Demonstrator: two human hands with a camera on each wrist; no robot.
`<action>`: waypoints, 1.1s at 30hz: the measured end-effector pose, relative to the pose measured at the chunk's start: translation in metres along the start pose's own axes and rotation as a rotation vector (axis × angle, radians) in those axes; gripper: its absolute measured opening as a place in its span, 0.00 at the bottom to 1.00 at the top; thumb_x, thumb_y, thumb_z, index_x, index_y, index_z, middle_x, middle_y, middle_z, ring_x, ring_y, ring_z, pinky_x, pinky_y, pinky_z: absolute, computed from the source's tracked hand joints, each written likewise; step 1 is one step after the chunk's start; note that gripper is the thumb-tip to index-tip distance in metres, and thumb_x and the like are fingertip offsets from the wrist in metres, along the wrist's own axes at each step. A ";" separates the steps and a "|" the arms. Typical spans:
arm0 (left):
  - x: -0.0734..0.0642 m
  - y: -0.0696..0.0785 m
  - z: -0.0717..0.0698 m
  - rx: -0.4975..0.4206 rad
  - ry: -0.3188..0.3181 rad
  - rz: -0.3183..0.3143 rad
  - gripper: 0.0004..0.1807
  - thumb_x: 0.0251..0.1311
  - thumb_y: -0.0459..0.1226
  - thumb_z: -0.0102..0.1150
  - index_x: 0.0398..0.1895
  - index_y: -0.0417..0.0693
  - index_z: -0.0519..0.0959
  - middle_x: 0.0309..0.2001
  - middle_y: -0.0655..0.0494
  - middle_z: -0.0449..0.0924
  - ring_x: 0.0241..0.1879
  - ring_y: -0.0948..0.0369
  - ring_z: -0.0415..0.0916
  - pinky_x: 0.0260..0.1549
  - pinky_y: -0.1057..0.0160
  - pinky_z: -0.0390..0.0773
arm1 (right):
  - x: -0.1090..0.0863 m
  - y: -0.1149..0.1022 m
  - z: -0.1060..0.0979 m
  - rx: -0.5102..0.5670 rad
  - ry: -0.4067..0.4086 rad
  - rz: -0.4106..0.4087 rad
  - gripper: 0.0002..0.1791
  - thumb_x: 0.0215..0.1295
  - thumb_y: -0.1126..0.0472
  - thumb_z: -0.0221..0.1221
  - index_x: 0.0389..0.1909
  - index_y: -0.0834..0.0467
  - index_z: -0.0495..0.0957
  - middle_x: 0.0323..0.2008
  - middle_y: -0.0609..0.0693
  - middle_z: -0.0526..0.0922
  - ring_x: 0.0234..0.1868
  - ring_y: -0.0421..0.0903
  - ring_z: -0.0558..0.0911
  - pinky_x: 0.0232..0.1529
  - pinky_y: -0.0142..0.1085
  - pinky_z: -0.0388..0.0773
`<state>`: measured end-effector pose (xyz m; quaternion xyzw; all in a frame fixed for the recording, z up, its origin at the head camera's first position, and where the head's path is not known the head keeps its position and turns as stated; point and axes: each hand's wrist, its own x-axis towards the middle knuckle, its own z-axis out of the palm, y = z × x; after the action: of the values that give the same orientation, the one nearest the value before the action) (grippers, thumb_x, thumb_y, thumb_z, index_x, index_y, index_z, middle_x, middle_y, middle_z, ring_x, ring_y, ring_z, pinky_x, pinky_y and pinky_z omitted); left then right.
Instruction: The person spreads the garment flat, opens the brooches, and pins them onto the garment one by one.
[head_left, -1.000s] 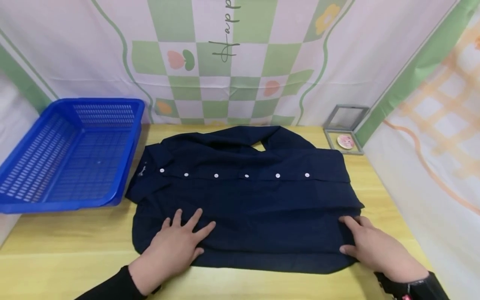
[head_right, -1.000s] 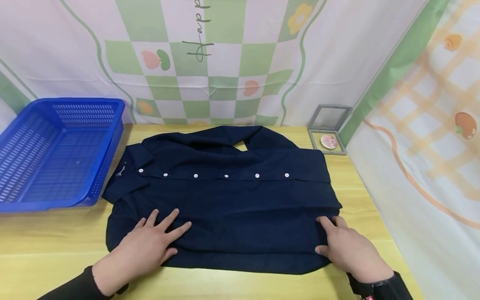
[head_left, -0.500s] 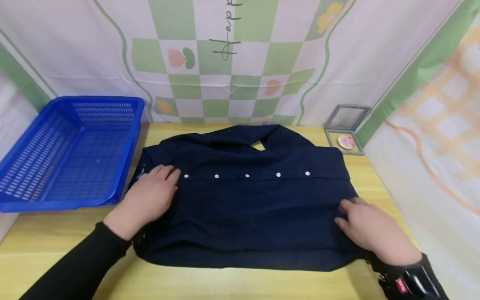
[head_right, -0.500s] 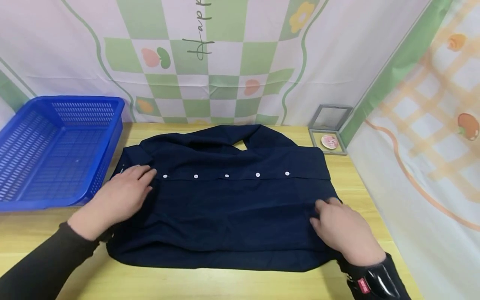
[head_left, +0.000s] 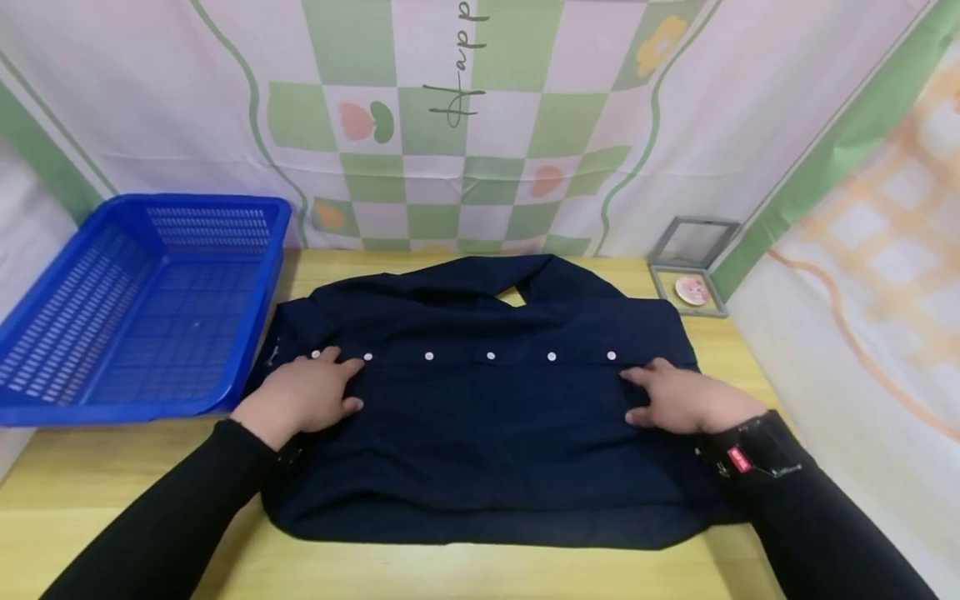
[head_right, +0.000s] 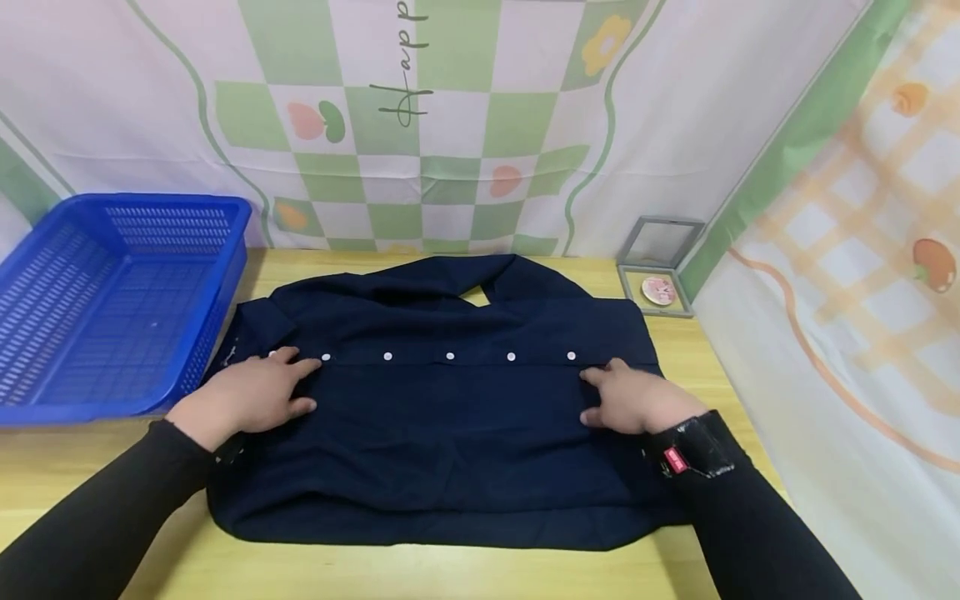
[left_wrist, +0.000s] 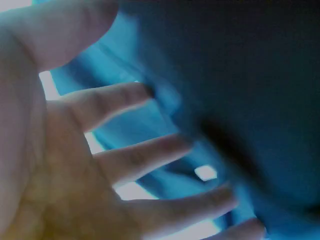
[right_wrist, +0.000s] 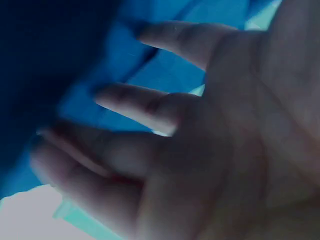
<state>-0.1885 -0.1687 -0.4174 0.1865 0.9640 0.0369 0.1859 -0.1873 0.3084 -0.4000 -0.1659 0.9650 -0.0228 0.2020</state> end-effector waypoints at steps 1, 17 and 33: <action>0.003 0.003 -0.005 0.020 0.035 0.002 0.30 0.70 0.49 0.57 0.70 0.44 0.70 0.65 0.32 0.66 0.58 0.31 0.68 0.52 0.33 0.69 | 0.004 0.002 -0.003 -0.005 0.063 -0.018 0.28 0.63 0.51 0.66 0.56 0.66 0.76 0.48 0.69 0.77 0.47 0.65 0.79 0.47 0.59 0.75; 0.110 0.011 -0.063 -0.199 0.232 0.067 0.22 0.77 0.41 0.48 0.67 0.41 0.70 0.58 0.41 0.76 0.56 0.44 0.73 0.56 0.45 0.70 | 0.089 0.033 -0.028 -0.013 0.283 0.055 0.33 0.66 0.58 0.61 0.68 0.68 0.66 0.62 0.72 0.70 0.63 0.69 0.68 0.56 0.68 0.63; 0.136 -0.004 -0.054 -0.238 0.302 -0.069 0.15 0.74 0.39 0.42 0.40 0.40 0.77 0.37 0.41 0.77 0.37 0.45 0.75 0.40 0.48 0.72 | 0.058 0.021 -0.038 0.074 0.127 -0.238 0.16 0.47 0.65 0.64 0.18 0.48 0.66 0.16 0.40 0.64 0.20 0.42 0.66 0.25 0.37 0.64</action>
<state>-0.3272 -0.1216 -0.4145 0.1222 0.9756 0.1718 0.0611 -0.2596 0.3086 -0.3893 -0.2697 0.9479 -0.0924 0.1423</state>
